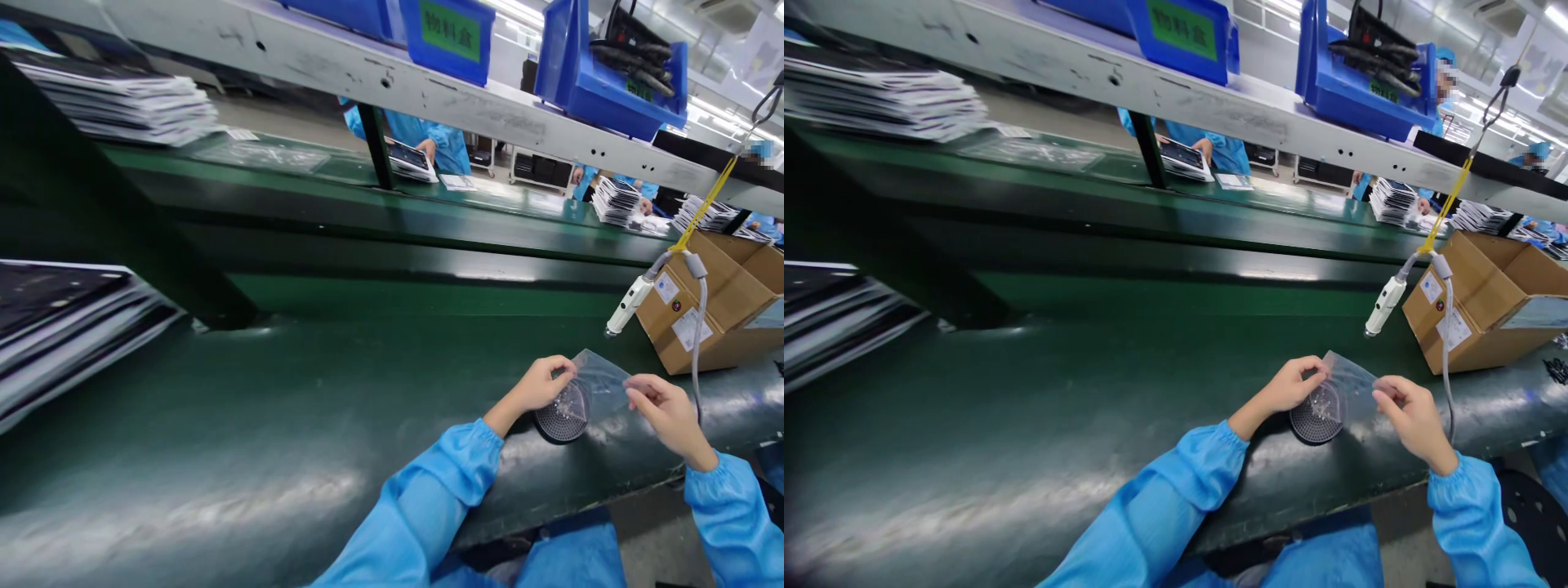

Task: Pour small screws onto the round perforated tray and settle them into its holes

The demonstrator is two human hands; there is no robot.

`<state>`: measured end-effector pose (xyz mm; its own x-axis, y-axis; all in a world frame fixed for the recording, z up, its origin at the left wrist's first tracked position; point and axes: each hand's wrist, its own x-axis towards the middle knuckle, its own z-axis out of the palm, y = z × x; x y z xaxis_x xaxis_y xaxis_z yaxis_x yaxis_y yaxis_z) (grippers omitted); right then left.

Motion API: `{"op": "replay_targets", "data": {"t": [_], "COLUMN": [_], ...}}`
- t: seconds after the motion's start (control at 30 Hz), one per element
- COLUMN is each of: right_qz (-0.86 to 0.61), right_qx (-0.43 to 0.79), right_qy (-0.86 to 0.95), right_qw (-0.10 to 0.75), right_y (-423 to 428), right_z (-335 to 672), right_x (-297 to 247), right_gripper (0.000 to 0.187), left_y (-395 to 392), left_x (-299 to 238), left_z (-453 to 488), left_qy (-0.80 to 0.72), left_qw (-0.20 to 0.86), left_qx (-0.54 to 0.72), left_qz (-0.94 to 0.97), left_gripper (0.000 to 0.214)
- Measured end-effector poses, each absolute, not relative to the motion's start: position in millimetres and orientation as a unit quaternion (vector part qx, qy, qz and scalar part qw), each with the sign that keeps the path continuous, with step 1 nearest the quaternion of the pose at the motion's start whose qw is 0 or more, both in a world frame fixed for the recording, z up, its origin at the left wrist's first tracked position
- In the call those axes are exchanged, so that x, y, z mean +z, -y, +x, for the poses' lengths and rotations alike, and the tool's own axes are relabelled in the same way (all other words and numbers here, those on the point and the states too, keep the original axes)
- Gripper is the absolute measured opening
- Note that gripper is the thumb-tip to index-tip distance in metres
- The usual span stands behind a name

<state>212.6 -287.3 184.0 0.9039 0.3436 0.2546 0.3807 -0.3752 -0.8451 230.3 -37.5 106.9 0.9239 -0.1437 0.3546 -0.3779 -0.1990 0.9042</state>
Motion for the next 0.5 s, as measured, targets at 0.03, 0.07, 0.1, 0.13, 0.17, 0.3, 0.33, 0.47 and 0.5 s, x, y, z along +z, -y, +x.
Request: {"op": "replay_targets", "data": {"t": [0.03, 0.07, 0.1, 0.13, 0.17, 0.3, 0.33, 0.47, 0.5], "right_qz": [-0.828, -0.822, -0.814, -0.803, -0.794, -0.798, -0.813, -0.879, -0.889], "right_qx": [-0.028, -0.048, -0.076, -0.111, -0.146, -0.294, -0.327, -0.348, -0.334], "right_qy": [0.208, 0.194, 0.177, 0.158, 0.140, 0.088, 0.087, 0.184, 0.206], "right_qw": [0.521, 0.533, 0.549, 0.564, 0.574, 0.518, 0.474, 0.269, 0.236], "right_y": [288, 289, 291, 294, 298, 322, 329, 347, 347], "right_z": [211, 208, 205, 200, 196, 181, 180, 183, 182], "right_x": [181, 178, 174, 170, 164, 126, 114, 72, 65], "right_gripper": [0.030, 0.029, 0.028, 0.026, 0.024, 0.016, 0.014, 0.026, 0.033], "left_y": [39, 40, 39, 38, 36, 29, 29, 35, 36], "left_x": [109, 110, 111, 111, 110, 97, 93, 75, 73], "left_z": [232, 233, 233, 233, 231, 204, 193, 155, 150], "left_qy": [0.156, 0.136, 0.112, 0.087, 0.068, 0.116, 0.145, 0.212, 0.219], "left_qw": [0.609, 0.603, 0.592, 0.579, 0.561, 0.441, 0.399, 0.286, 0.275], "left_qx": [0.113, 0.137, 0.165, 0.190, 0.210, 0.218, 0.216, 0.217, 0.221], "left_qz": [0.769, 0.774, 0.781, 0.788, 0.798, 0.863, 0.879, 0.909, 0.910], "left_gripper": [0.015, 0.019, 0.022, 0.023, 0.021, 0.009, 0.011, 0.008, 0.008]}}
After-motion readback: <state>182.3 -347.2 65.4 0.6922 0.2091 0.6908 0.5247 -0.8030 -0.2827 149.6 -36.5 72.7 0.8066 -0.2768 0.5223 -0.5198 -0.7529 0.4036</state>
